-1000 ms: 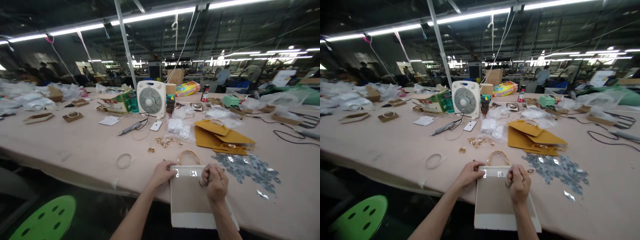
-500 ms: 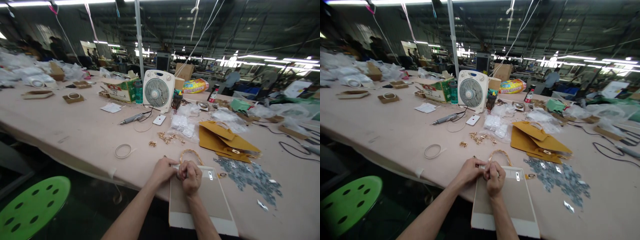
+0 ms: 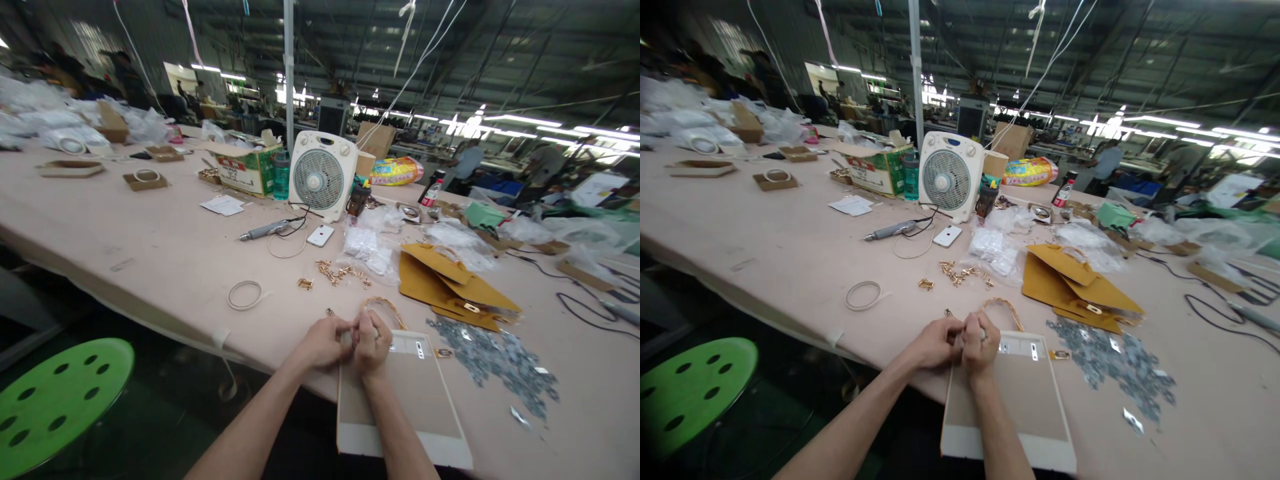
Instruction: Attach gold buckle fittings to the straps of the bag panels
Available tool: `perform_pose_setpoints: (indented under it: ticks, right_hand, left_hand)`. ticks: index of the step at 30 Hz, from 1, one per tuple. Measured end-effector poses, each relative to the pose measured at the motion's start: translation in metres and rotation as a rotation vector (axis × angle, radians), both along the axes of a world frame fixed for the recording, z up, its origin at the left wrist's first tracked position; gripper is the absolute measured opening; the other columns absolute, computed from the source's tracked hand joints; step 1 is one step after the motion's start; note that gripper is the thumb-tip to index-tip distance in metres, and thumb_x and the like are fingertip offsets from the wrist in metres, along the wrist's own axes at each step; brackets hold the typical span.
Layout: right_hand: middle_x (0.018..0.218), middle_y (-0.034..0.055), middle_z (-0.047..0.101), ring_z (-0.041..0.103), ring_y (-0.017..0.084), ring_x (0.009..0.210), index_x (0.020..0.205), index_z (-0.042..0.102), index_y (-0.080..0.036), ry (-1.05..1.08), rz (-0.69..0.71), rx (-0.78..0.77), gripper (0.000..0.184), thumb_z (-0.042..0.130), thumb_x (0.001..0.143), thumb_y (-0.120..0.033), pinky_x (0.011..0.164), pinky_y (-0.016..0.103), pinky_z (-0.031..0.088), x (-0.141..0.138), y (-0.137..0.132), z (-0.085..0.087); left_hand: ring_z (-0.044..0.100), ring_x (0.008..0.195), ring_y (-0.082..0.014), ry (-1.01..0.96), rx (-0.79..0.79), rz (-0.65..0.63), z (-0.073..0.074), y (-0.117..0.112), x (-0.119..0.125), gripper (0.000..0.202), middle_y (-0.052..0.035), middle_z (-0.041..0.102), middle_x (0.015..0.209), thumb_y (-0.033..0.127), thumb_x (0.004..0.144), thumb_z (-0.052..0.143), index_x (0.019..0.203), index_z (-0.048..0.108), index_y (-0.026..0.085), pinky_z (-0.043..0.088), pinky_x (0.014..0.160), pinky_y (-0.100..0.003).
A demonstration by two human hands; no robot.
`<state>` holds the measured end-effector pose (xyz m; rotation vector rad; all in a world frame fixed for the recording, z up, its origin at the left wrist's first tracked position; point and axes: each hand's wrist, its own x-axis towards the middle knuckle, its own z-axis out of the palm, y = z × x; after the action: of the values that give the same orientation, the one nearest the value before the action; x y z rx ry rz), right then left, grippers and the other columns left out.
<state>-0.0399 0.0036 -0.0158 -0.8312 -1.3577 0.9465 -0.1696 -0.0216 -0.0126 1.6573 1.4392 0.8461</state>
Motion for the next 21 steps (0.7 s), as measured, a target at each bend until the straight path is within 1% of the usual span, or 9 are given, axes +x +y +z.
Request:
perform_pose_setpoints:
  ticks: [2, 4, 6, 8, 11, 15, 18, 21]
  right_hand:
    - [0.050, -0.0067, 0.039, 0.035, 0.009, 0.040, 0.066, 0.052, -0.022, 0.104, 0.018, -0.091, 0.042, 0.054, 0.101, -0.047, 0.040, 0.024, 0.026, 0.002, 0.007, 0.007]
    - [0.049, -0.0090, 0.035, 0.031, 0.007, 0.037, 0.069, 0.050, -0.022, 0.232, 0.038, -0.140, 0.040, 0.054, 0.100, -0.047, 0.037, 0.021, 0.022, 0.008, 0.014, 0.014]
    - [0.049, -0.0104, 0.033, 0.030, 0.007, 0.037, 0.071, 0.050, -0.022, 0.319, 0.041, -0.133, 0.038, 0.055, 0.100, -0.046, 0.036, 0.019, 0.022, 0.012, 0.021, 0.019]
    - [0.050, -0.0106, 0.035, 0.032, 0.006, 0.037, 0.072, 0.050, -0.021, 0.337, 0.051, -0.130, 0.038, 0.056, 0.100, -0.046, 0.036, 0.018, 0.025, 0.012, 0.027, 0.021]
    - [0.050, -0.0104, 0.037, 0.033, 0.006, 0.036, 0.072, 0.051, -0.021, 0.283, 0.096, -0.190, 0.039, 0.059, 0.098, -0.050, 0.036, 0.017, 0.026, 0.004, 0.035, 0.020]
    - [0.049, -0.0102, 0.037, 0.033, 0.007, 0.036, 0.071, 0.052, -0.021, 0.171, 0.156, -0.255, 0.042, 0.061, 0.095, -0.054, 0.036, 0.018, 0.024, -0.006, 0.039, 0.020]
    - [0.047, -0.0094, 0.036, 0.034, 0.008, 0.037, 0.067, 0.051, -0.022, 0.103, 0.181, -0.221, 0.044, 0.058, 0.096, -0.054, 0.037, 0.020, 0.025, -0.005, 0.034, 0.020]
    - [0.048, -0.0075, 0.037, 0.036, 0.009, 0.039, 0.063, 0.051, -0.022, 0.039, 0.186, -0.158, 0.046, 0.056, 0.097, -0.052, 0.039, 0.023, 0.027, -0.001, 0.026, 0.016]
  left_hand:
    - [0.064, 0.083, -0.0196, 0.016, 0.041, -0.004, -0.001, -0.005, 0.000, 0.040, 0.0000, 0.076, 0.099, 0.027, 0.066, 0.080, 0.106, 0.081, 0.024, 0.047, 0.075, -0.025]
    - [0.065, 0.093, -0.0232, 0.031, 0.066, 0.016, -0.004, -0.008, 0.001, 0.054, -0.0024, 0.074, 0.107, 0.034, 0.067, 0.085, 0.119, 0.078, 0.026, 0.049, 0.082, -0.028]
    - [0.065, 0.098, -0.0261, 0.036, 0.057, 0.040, -0.007, -0.009, 0.002, 0.065, -0.0050, 0.073, 0.111, 0.040, 0.067, 0.087, 0.129, 0.074, 0.025, 0.050, 0.086, -0.031]
    - [0.065, 0.098, -0.0265, 0.032, 0.043, 0.040, -0.009, -0.008, 0.002, 0.069, -0.0056, 0.072, 0.111, 0.042, 0.067, 0.088, 0.132, 0.072, 0.025, 0.050, 0.086, -0.032]
    - [0.066, 0.094, -0.0251, 0.052, 0.072, 0.009, -0.007, -0.008, 0.002, 0.059, -0.0037, 0.072, 0.107, 0.039, 0.067, 0.089, 0.124, 0.076, 0.027, 0.049, 0.084, -0.031]
    - [0.066, 0.091, -0.0258, 0.082, 0.082, 0.026, -0.003, -0.009, 0.004, 0.043, -0.0041, 0.072, 0.100, 0.036, 0.067, 0.088, 0.107, 0.080, 0.023, 0.048, 0.082, -0.031]
    - [0.067, 0.092, -0.0259, 0.067, 0.079, 0.031, -0.001, -0.010, 0.006, 0.040, -0.0048, 0.073, 0.104, 0.032, 0.068, 0.086, 0.107, 0.079, 0.023, 0.048, 0.081, -0.031]
    - [0.067, 0.093, -0.0251, 0.032, 0.091, 0.034, -0.003, -0.010, 0.007, 0.038, -0.0051, 0.074, 0.108, 0.028, 0.069, 0.085, 0.106, 0.079, 0.023, 0.049, 0.082, -0.030]
